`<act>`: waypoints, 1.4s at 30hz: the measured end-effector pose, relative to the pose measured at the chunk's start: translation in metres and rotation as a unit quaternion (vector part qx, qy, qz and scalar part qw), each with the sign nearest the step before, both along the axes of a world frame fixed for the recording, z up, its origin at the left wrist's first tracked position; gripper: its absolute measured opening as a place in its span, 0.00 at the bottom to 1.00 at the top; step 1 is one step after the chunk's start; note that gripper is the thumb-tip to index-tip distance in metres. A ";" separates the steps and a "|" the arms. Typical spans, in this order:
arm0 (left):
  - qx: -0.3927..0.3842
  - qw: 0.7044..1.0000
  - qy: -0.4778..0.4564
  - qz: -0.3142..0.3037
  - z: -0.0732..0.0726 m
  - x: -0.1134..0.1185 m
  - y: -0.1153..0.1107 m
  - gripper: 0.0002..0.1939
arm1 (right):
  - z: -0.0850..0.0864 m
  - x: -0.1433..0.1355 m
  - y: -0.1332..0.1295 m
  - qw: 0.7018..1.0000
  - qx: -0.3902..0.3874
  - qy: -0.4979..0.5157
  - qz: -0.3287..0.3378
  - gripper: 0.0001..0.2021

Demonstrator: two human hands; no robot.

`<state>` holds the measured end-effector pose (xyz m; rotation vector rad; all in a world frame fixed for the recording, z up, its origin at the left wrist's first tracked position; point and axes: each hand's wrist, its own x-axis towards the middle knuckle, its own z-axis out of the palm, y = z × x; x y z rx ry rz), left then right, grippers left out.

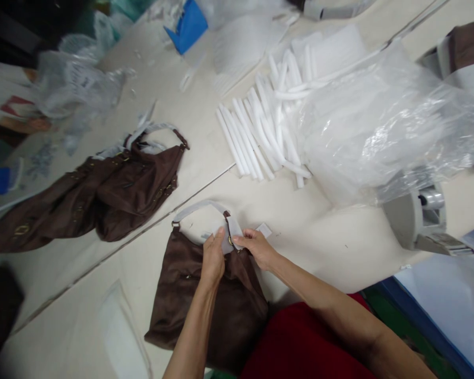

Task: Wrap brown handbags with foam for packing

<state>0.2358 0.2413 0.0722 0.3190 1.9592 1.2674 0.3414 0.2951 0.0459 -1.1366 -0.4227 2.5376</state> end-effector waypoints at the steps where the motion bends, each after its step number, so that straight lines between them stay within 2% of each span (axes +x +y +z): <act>1: -0.007 1.000 0.024 -0.011 0.001 0.003 0.001 0.20 | 0.001 -0.001 0.000 1.000 0.005 -0.011 -0.007 0.22; 3: -0.004 1.000 0.026 -0.001 0.003 0.011 0.001 0.21 | 0.001 -0.002 -0.001 0.999 0.013 -0.035 -0.025 0.22; 4: 0.011 1.000 -0.005 0.020 0.005 0.014 0.001 0.23 | 0.002 -0.002 -0.001 0.998 0.014 -0.044 -0.031 0.23; 7: 0.062 0.978 -0.176 0.095 0.007 0.013 0.001 0.26 | 0.002 -0.001 -0.004 0.998 0.011 -0.037 -0.041 0.23; 9: 0.062 0.961 -0.233 0.131 0.005 0.004 0.002 0.21 | 0.002 0.000 -0.005 0.999 0.016 -0.021 -0.039 0.22; 11: 0.054 0.964 -0.228 0.123 0.002 -0.006 0.003 0.14 | 0.003 0.000 -0.006 0.999 0.027 -0.015 -0.032 0.22; 13: 0.060 0.972 -0.215 0.079 -0.001 -0.012 0.002 0.14 | 0.005 0.000 -0.005 0.999 0.040 -0.017 -0.024 0.21; 16: 0.060 0.971 -0.230 -0.002 -0.004 -0.009 -0.003 0.19 | 0.009 -0.001 -0.004 0.998 0.059 -0.019 -0.014 0.21; 19: 0.054 0.966 -0.248 -0.039 -0.005 0.002 -0.007 0.26 | 0.008 -0.002 -0.006 0.995 0.091 -0.037 -0.006 0.18; 22: 0.060 0.978 -0.198 -0.023 -0.005 0.013 -0.009 0.30 | 0.004 -0.004 -0.011 0.987 0.143 -0.079 -0.002 0.16; 25: 0.058 0.988 -0.140 -0.020 -0.001 0.019 -0.010 0.29 | -0.001 -0.006 -0.016 0.973 0.196 -0.122 0.016 0.15; 30: 0.045 0.992 -0.112 -0.023 0.005 0.024 -0.007 0.28 | -0.001 -0.006 -0.019 0.944 0.279 -0.168 0.047 0.12; 36: 0.018 0.992 -0.107 0.056 -0.001 0.033 -0.001 0.27 | -0.002 -0.001 -0.028 0.911 0.361 -0.187 0.066 0.08; 42: 0.025 0.984 -0.124 0.122 -0.004 0.042 0.004 0.25 | 0.003 0.005 -0.029 0.886 0.411 -0.198 0.080 0.05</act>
